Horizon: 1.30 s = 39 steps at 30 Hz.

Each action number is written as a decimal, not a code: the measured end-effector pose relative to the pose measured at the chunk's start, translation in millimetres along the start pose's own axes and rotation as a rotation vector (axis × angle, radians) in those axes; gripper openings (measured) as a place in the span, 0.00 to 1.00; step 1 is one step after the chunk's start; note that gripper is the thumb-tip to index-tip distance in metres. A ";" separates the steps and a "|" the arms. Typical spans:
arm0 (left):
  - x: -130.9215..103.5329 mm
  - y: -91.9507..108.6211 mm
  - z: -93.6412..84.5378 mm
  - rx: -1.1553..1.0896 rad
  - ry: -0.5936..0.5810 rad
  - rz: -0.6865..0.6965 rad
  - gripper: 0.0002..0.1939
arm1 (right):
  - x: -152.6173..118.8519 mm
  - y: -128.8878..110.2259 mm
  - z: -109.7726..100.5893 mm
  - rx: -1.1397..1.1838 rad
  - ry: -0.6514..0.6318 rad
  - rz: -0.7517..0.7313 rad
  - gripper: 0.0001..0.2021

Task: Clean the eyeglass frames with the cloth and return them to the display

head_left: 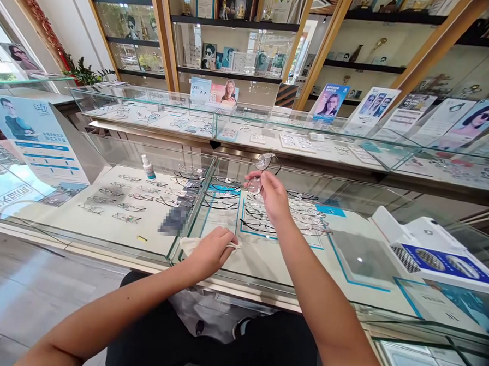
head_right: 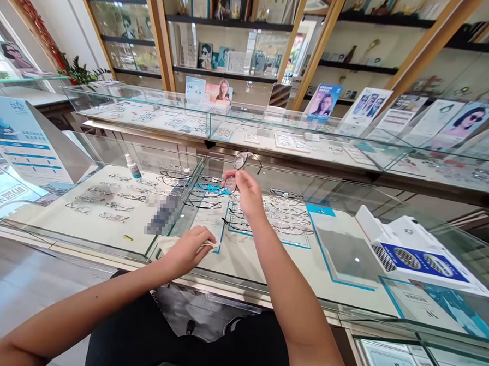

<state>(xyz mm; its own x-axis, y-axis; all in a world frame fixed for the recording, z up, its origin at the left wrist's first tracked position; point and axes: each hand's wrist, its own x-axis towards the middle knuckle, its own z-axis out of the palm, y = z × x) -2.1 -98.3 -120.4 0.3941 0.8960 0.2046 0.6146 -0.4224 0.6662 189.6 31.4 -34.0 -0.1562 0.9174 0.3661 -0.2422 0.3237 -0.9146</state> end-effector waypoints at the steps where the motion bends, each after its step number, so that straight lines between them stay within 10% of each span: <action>1: -2.1 0.0 0.8 0.012 -0.019 0.012 0.05 | -0.1 -0.1 0.5 -0.003 -0.004 -0.003 0.22; 14: -9.8 33.9 -0.4 -0.268 -0.329 0.098 0.04 | -2.2 -1.6 3.9 0.004 -0.024 -0.006 0.22; 19: 22.8 40.8 -49.0 -0.871 -0.045 -0.105 0.23 | 0.8 -3.7 0.2 0.054 -0.005 -0.020 0.22; 24: 66.0 45.5 -120.7 -0.922 0.225 -0.185 0.28 | 0.7 -5.3 -0.5 0.048 0.002 -0.017 0.21; 29: 99.0 34.7 -152.0 -0.852 0.363 -0.116 0.28 | 0.7 -4.3 -2.3 0.056 -0.003 -0.019 0.20; 34: 93.5 9.4 -137.9 -0.571 0.317 -0.157 0.25 | 1.4 -5.4 -5.1 0.070 0.003 -0.021 0.19; 39: 60.7 -19.2 -81.1 -0.439 0.180 -0.193 0.21 | -1.6 -7.5 -1.1 0.066 0.001 -0.015 0.20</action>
<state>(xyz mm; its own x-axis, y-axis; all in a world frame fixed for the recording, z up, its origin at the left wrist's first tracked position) -45.4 -24.7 -62.6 0.1536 0.9778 0.1425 0.3047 -0.1840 0.9345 192.7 27.8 -27.9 -0.1514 0.9127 0.3794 -0.3076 0.3213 -0.8956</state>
